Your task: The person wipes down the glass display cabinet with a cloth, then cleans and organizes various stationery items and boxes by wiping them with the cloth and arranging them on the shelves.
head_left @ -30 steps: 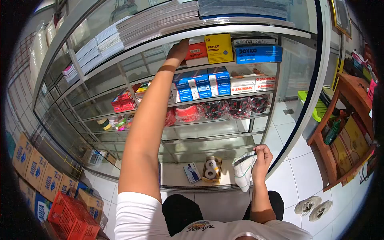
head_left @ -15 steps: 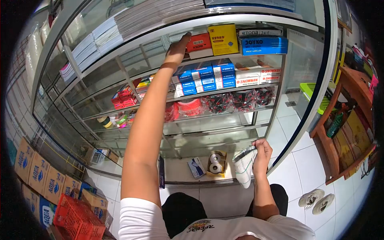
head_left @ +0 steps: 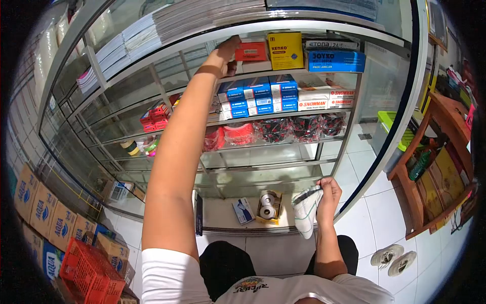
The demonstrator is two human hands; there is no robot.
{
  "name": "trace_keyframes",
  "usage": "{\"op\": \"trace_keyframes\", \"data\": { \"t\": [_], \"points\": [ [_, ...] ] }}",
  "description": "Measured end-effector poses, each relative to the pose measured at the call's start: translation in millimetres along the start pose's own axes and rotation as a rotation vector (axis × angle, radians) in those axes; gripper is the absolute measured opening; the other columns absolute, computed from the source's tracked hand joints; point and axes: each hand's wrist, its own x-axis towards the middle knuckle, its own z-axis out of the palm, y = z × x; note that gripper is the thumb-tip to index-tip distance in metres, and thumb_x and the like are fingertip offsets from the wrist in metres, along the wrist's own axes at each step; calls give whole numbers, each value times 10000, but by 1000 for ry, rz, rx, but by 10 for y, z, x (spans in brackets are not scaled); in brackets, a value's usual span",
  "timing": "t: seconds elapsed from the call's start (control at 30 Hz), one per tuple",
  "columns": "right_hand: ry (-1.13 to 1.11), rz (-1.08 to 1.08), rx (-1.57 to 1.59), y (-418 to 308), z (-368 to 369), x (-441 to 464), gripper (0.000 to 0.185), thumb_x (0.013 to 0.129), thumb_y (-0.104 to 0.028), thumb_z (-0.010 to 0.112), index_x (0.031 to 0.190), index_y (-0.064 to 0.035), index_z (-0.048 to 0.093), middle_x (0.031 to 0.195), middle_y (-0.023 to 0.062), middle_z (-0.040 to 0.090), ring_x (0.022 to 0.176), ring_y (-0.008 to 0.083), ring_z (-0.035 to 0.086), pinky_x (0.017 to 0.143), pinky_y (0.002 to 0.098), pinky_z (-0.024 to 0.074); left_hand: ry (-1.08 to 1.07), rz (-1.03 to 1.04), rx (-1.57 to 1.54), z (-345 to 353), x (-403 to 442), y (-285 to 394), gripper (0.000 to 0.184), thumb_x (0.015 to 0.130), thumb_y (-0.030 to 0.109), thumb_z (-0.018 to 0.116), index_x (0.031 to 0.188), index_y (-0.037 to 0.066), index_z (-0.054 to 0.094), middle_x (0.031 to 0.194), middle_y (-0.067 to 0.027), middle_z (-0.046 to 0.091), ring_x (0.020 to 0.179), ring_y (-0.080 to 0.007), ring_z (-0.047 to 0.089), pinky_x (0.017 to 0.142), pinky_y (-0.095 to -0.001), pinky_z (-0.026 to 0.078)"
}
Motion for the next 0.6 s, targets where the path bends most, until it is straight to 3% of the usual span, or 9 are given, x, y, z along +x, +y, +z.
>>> {"op": "trace_keyframes", "data": {
  "t": [0.23, 0.33, 0.4, 0.6],
  "points": [
    [22, 8, 48, 31, -86, 30, 148, 830, -71, 464, 767, 2, 576, 760, 64, 583, 725, 124, 482, 737, 215, 370, 404, 529, 161, -38, 179, -182, 464, 712, 477, 681, 903, 55, 655, 834, -119, 666, 698, -331, 629, 621, -401, 504],
    [9, -5, 17, 75, -103, 39, 147, 829, -71, 464, 766, 1, 576, 761, 65, 583, 725, 125, 483, 741, 217, 371, 382, 596, 216, 112, -113, -176, 463, 700, 399, 732, 982, 45, 633, 861, -146, 664, 768, -371, 639, 683, -393, 505],
    [1, -21, -19, 90, -123, 49, 146, 827, -72, 464, 765, -1, 575, 762, 66, 582, 726, 126, 485, 744, 219, 371, 398, 815, 216, 180, -255, -259, 562, 690, 336, 754, 1164, 96, 570, 924, -126, 660, 783, -348, 631, 703, -375, 498],
    [2, -6, 9, 62, -108, 58, 147, 824, -74, 464, 762, -3, 576, 757, 66, 581, 726, 126, 483, 747, 220, 370, 480, 932, 89, 295, -249, -404, 684, 674, 254, 764, 1281, 112, 481, 962, -141, 650, 838, -354, 621, 749, -399, 488]
  ]
}}
